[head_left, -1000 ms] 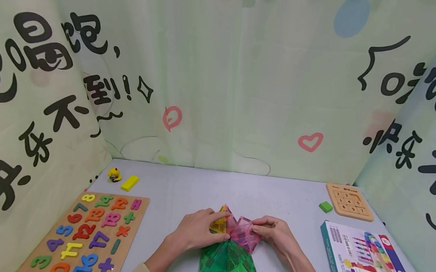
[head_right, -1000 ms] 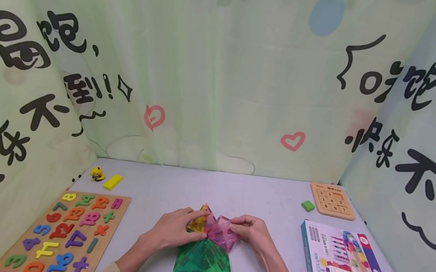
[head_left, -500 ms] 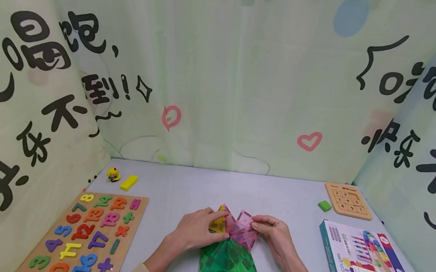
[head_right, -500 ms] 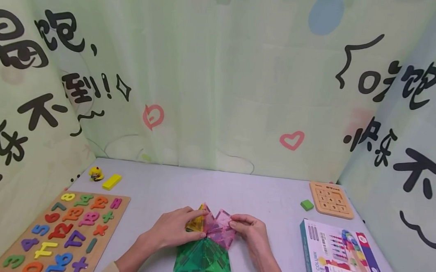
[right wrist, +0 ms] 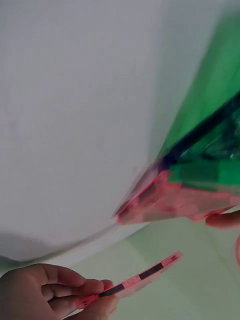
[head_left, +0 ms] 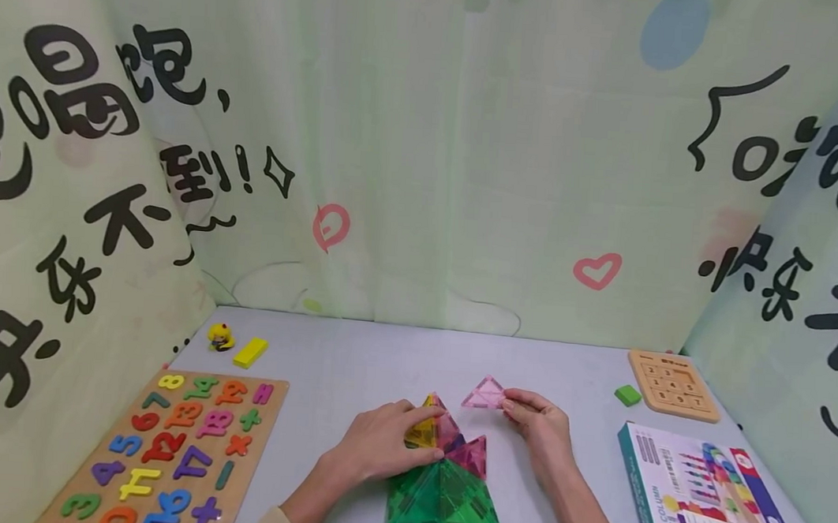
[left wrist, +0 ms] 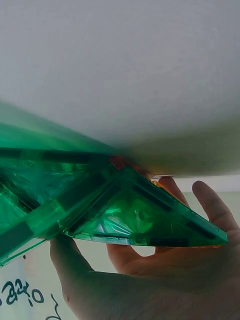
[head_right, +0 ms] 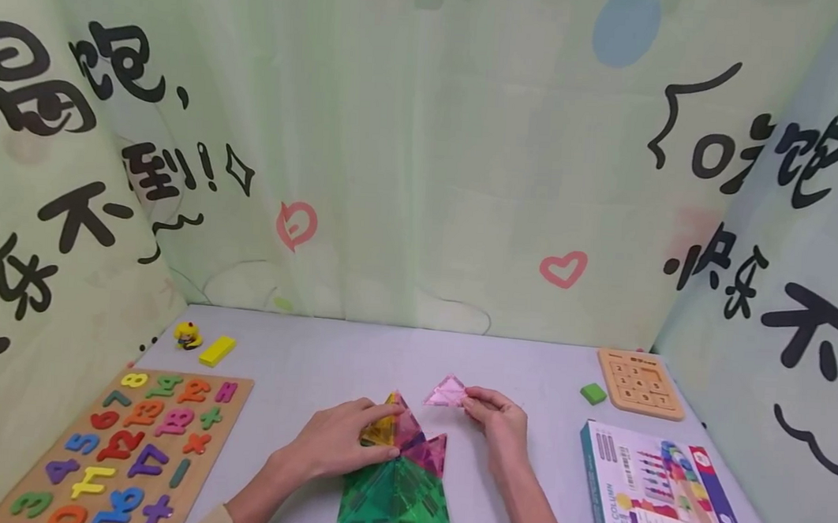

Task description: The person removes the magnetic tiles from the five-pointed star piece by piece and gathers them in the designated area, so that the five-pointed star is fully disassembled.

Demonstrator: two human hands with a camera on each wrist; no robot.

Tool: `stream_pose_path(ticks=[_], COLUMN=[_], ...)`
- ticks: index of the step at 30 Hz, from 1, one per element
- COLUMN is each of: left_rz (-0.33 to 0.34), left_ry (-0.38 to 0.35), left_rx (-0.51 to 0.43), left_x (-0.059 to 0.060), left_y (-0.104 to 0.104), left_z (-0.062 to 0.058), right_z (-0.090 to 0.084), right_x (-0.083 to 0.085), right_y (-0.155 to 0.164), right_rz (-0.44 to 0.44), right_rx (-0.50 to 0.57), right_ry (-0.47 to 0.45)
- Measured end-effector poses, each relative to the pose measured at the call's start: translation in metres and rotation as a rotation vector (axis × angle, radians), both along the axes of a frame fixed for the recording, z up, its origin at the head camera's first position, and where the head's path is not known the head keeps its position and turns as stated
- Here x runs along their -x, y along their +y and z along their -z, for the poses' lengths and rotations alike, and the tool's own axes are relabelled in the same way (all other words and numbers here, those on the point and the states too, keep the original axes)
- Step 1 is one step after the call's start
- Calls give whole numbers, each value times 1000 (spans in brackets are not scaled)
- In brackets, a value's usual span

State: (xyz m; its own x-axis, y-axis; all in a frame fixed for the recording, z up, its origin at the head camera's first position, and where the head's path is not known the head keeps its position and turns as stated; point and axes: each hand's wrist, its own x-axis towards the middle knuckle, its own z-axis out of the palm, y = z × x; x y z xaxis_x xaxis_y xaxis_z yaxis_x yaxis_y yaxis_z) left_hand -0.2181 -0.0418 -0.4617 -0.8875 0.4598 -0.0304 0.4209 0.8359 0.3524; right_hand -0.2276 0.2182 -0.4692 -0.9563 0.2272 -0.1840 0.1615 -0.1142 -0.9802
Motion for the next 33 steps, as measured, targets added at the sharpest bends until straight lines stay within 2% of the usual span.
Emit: stream_pose_path(ticks=[6,11,18,23,33], left_rz=[1,9,14,21,21], left_ry=[-5,-2,6,25,37], left_rx=[7,4,-13,-24,-16], left_x=[1,0,-1,-1,-1], left_y=[1,1,1,1,-3], left_z=[2,0,1,3,2], right_z=[-2,-2,-1,2,5], right_x=[29,48,68,72,67], right_y=[18,24,24,23,19], right_rz=[72,76,89,92,102], right_rx=[-100,-210,-280,-415,-625], right_ry=[-30,-33,-40,-58,19])
